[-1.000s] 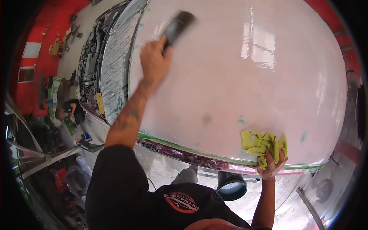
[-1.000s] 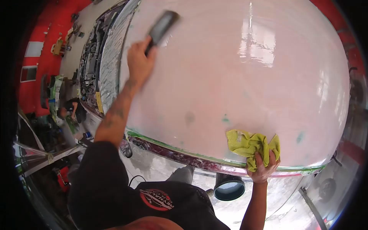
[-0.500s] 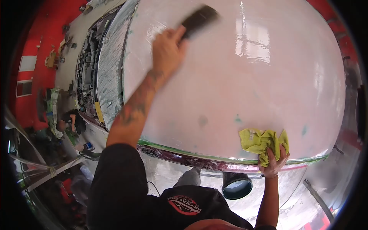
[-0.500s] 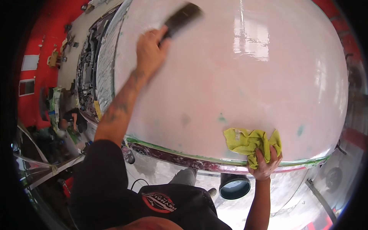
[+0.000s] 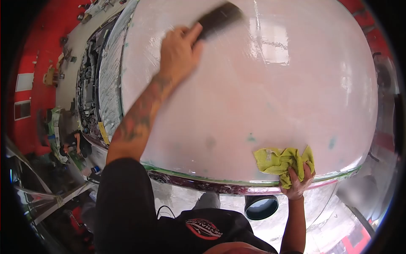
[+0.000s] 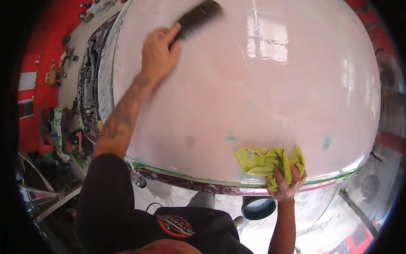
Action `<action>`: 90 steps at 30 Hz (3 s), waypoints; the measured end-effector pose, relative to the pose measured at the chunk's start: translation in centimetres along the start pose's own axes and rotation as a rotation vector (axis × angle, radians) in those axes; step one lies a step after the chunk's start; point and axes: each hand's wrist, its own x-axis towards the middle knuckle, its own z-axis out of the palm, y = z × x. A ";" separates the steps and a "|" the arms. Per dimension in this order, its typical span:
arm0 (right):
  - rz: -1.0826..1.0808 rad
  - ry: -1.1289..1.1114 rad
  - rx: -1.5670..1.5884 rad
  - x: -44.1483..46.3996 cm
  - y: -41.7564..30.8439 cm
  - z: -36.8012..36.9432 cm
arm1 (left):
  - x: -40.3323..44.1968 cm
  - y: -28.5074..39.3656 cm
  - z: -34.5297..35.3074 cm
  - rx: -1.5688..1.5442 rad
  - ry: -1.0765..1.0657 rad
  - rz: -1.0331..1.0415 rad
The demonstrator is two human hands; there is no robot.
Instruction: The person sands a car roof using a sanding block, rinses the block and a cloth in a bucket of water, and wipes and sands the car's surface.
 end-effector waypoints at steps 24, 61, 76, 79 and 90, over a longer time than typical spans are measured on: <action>0.036 -0.008 0.016 0.2 0.1 -0.3 | 9.5 -7.7 2.2 0.085 0.002 -0.222; 0.061 0.029 0.059 0.0 0.0 0.0 | 5.5 -17.1 2.3 0.270 -0.030 -0.125; -0.002 -0.051 -0.003 -1.0 1.0 0.3 | 5.3 -15.4 1.2 0.230 -0.040 -0.287; -0.015 -0.081 -0.015 -1.5 0.9 0.0 | 7.7 -15.7 1.0 0.213 -0.027 -0.478; 0.017 -0.054 -0.024 -0.4 0.4 0.1 | -0.2 -18.2 -1.4 0.254 -0.019 -0.245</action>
